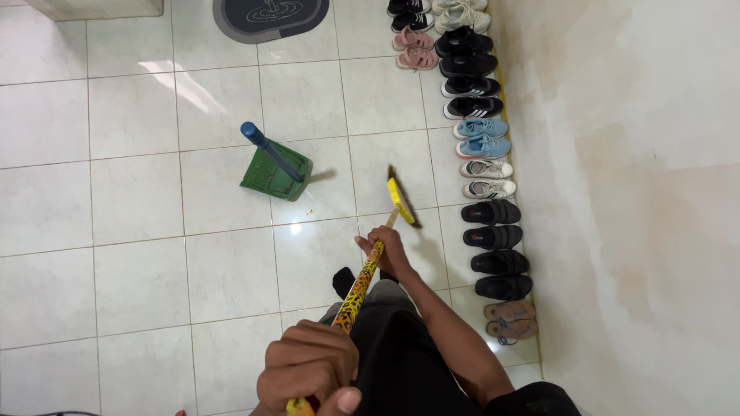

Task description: The person sweeps debris from a tiled floor using a broom and a dustpan, moving the broom across the surface to gather the material.

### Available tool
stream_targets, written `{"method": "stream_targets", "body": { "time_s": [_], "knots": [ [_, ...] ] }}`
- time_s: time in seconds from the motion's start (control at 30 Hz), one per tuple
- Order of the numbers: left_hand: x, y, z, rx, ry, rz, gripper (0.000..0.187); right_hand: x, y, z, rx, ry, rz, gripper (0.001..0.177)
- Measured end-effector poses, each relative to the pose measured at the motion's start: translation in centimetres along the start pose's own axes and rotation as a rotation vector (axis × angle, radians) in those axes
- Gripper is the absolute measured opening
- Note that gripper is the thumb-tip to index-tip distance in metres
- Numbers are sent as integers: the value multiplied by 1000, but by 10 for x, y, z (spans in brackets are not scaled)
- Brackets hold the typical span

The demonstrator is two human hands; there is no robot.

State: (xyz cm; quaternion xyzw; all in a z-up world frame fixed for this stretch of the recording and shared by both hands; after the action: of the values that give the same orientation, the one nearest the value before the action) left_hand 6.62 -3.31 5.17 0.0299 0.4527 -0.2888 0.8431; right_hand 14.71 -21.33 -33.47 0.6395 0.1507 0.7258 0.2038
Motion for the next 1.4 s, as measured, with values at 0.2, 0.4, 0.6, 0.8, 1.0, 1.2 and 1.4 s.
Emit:
{"method": "stream_targets", "body": {
  "time_s": [0.2,0.4,0.6,0.8,1.0,1.2,1.4],
  "knots": [
    [27,-15,7,-82,30,-20,46,-33,43,4,-26,-56,-46,57],
    [59,-34,11,-61,73,-13,41,-55,80,6,-46,3,-96,56],
    [83,-55,17,-46,124,15,37,-81,113,4,-80,-87,-121,55],
    [116,-82,30,12,194,-6,38,-104,144,-7,-160,-34,-105,49],
    [136,-121,38,127,171,19,38,-135,135,-18,-126,-144,62,47],
    [138,-138,38,120,195,23,38,-151,129,-31,-85,-394,101,48],
    [129,-141,35,86,182,68,39,-131,127,-36,-173,-288,215,48]
  ]
}}
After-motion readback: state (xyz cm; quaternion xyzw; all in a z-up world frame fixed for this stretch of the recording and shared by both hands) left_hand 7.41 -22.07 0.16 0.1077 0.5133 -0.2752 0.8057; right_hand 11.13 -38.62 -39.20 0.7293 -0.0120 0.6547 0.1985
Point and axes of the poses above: each hand's wrist, its own z-axis towards the middle knuckle, its own y-axis out of the back of the hand, x = y × z, the point moved 9 cm from there along z, towards the middle knuckle, and after that the axes turned 2 degrees about z, right-handed, at the moved point
